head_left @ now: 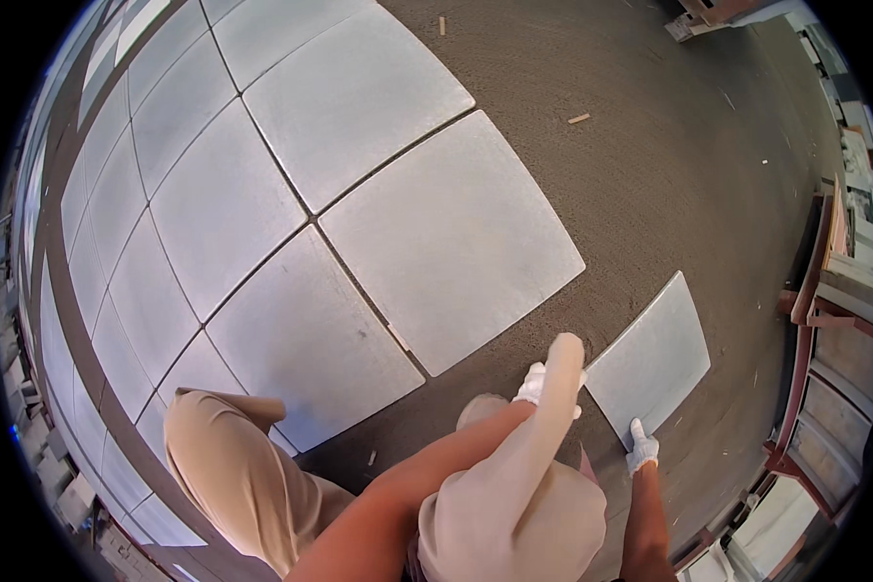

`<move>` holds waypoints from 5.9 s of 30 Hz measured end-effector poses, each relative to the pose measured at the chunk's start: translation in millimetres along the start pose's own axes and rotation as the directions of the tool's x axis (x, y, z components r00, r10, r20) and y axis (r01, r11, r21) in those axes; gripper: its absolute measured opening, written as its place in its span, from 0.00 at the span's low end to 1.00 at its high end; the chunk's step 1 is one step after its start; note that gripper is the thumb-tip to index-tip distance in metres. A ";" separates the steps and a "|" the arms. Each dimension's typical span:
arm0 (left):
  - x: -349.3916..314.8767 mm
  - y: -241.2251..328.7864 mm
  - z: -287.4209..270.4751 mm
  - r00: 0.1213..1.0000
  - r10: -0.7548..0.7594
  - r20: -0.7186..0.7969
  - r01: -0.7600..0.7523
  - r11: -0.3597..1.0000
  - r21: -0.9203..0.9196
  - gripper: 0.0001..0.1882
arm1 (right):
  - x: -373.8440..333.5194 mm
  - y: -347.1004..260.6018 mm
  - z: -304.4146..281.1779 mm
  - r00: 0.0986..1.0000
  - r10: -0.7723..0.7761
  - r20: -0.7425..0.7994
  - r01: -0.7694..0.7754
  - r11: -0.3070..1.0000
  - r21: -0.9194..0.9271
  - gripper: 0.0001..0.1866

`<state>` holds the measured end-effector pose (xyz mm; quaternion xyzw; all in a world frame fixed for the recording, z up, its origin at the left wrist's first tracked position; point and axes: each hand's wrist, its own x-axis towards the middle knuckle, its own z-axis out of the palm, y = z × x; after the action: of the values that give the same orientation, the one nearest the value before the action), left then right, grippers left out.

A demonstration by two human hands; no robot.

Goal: The person places square gray tiles onto a prepared floor surface, aligning them in a grid pattern. The person adjusts tile positions and inserts spacers between tiles to maintain consistent gaps.

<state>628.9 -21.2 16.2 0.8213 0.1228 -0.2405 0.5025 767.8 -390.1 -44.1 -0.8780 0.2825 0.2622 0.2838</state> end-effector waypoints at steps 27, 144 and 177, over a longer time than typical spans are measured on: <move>58.3 -23.1 9.0 0.881 0.128 -0.456 0.027 0.948 0.317 0.24 | -127.2 -72.6 8.2 0.955 0.097 0.280 -0.187 0.930 0.317 0.30; -874.9 699.7 -28.4 0.071 -0.910 -0.409 0.654 0.352 -0.669 0.16 | -644.2 -461.6 -305.1 0.381 -0.005 0.924 0.886 -0.282 -0.367 0.19; -816.5 849.7 -176.9 0.087 -0.981 -0.176 0.820 0.170 -0.547 0.14 | -709.0 -473.0 -180.7 0.091 0.267 0.959 0.590 -0.791 0.164 0.24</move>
<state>356.2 -227.1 1157.7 0.4983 0.7685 -0.2567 0.3085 628.7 60.7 688.4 -0.4169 -0.7689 0.3270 -0.3578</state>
